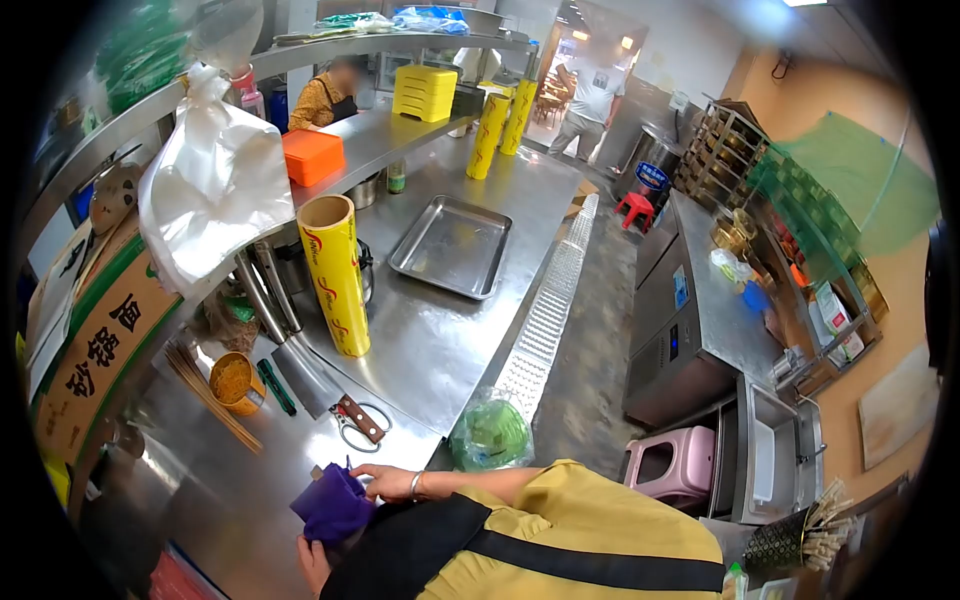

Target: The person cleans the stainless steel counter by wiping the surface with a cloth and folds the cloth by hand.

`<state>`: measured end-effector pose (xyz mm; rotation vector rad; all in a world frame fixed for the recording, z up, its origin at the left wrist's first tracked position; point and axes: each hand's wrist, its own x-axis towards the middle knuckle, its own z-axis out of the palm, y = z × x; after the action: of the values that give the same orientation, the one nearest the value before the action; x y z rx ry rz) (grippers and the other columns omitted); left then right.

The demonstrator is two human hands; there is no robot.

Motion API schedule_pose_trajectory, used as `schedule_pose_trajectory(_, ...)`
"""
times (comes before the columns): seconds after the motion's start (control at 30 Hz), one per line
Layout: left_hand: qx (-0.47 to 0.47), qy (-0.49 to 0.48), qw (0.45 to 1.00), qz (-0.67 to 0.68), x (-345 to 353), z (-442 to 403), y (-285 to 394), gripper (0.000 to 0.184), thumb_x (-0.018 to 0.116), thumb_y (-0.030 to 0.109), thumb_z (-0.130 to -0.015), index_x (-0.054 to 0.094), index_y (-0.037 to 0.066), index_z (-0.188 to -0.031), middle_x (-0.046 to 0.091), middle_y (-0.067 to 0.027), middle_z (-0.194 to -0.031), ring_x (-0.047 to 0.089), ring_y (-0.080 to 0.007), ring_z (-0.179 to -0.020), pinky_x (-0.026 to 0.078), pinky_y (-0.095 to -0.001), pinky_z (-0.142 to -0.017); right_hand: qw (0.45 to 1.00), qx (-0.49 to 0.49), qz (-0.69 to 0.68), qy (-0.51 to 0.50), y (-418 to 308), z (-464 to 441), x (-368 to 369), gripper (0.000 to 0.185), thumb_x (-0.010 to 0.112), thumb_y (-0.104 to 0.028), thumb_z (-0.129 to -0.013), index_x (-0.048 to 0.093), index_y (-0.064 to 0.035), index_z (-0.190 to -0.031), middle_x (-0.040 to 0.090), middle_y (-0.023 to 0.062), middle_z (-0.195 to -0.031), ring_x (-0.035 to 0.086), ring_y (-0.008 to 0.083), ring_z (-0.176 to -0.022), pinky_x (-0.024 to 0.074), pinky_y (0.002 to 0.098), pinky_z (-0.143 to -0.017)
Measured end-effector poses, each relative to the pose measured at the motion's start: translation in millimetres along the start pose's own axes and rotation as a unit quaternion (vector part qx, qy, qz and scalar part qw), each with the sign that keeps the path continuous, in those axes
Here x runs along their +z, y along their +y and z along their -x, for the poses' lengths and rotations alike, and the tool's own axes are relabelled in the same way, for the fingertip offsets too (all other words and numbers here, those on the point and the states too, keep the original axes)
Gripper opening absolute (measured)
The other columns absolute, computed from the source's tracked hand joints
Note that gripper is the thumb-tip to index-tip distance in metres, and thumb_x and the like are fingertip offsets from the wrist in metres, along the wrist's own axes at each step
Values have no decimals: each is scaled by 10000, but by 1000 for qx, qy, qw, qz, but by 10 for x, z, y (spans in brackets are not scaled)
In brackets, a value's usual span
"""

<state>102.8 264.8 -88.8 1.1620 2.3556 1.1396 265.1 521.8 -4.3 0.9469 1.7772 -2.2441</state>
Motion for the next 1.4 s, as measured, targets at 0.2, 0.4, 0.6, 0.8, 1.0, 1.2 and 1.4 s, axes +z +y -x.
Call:
schedule_pose_trajectory(0.2, -112, -44, 968, 219, -290, -188, 889, 274, 658, 81, -771, 550, 15, -1014, 572, -100, -1032, 548, -200, -930, 430, -339, -856, 934, -194, 293, -63, 17, -212, 73, 644, 658, -104, -667, 479, -87, -1285, 607, 74, -848, 599, 229, -838, 468, 344, -751)
schedule_pose_trajectory(0.4, -99, 61, 955, 272, -43, -407, 385, 228, 631, 121, -851, 536, 14, -1029, 581, -55, -877, 518, -132, -800, 448, -272, -766, 911, -156, 382, -1, -443, -257, 133, 288, 679, -216, -730, 620, -100, -987, 612, 119, -914, 601, 293, -872, 472, 380, -738)
schedule_pose_trajectory(0.6, -133, 142, 975, 106, 386, -636, -943, 308, 632, 85, -807, 527, -13, -1080, 551, -176, -1094, 538, -305, -984, 421, -385, -896, 869, -174, 446, 124, -474, -480, 206, 254, 661, -243, -774, 585, -73, -948, 578, 135, -948, 601, 333, -882, 484, 426, -729)
schedule_pose_trajectory(0.8, 14, 76, 997, 16, -51, -644, -85, 469, 666, 76, -748, 497, 1, -1179, 509, -196, -1152, 497, -363, -1083, 387, -412, -968, 831, -220, 505, 76, -365, -482, 289, 566, 681, -171, -751, 444, -74, -1255, 508, 164, -1086, 620, 349, -823, 518, 434, -675)
schedule_pose_trajectory(1.0, -29, -51, 998, 25, -323, -812, 589, 540, 700, 80, -705, 514, 8, -1207, 535, -189, -1141, 532, -345, -1055, 419, -398, -939, 820, -220, 527, 35, -598, -389, 329, 536, 662, -142, -744, 473, -117, -1245, 521, 163, -1072, 627, 342, -810, 517, 429, -662)
schedule_pose_trajectory(1.2, -66, -156, 983, -65, -336, -851, 567, 484, 745, 91, -645, 580, 3, -1092, 587, -178, -973, 577, -345, -956, 463, -398, -865, 786, -232, 573, 5, -477, -564, 309, 337, 639, -145, -751, 579, -120, -1082, 536, 153, -1043, 634, 319, -769, 511, 431, -648)
schedule_pose_trajectory(1.4, -16, 80, 996, 32, -246, -620, 837, 338, 727, 90, -672, 612, 9, -979, 590, -172, -922, 567, -343, -877, 463, -410, -793, 785, -273, 554, 44, -535, -388, 303, 231, 618, -135, -737, 574, -68, -953, 531, 158, -1014, 623, 332, -769, 504, 441, -645)
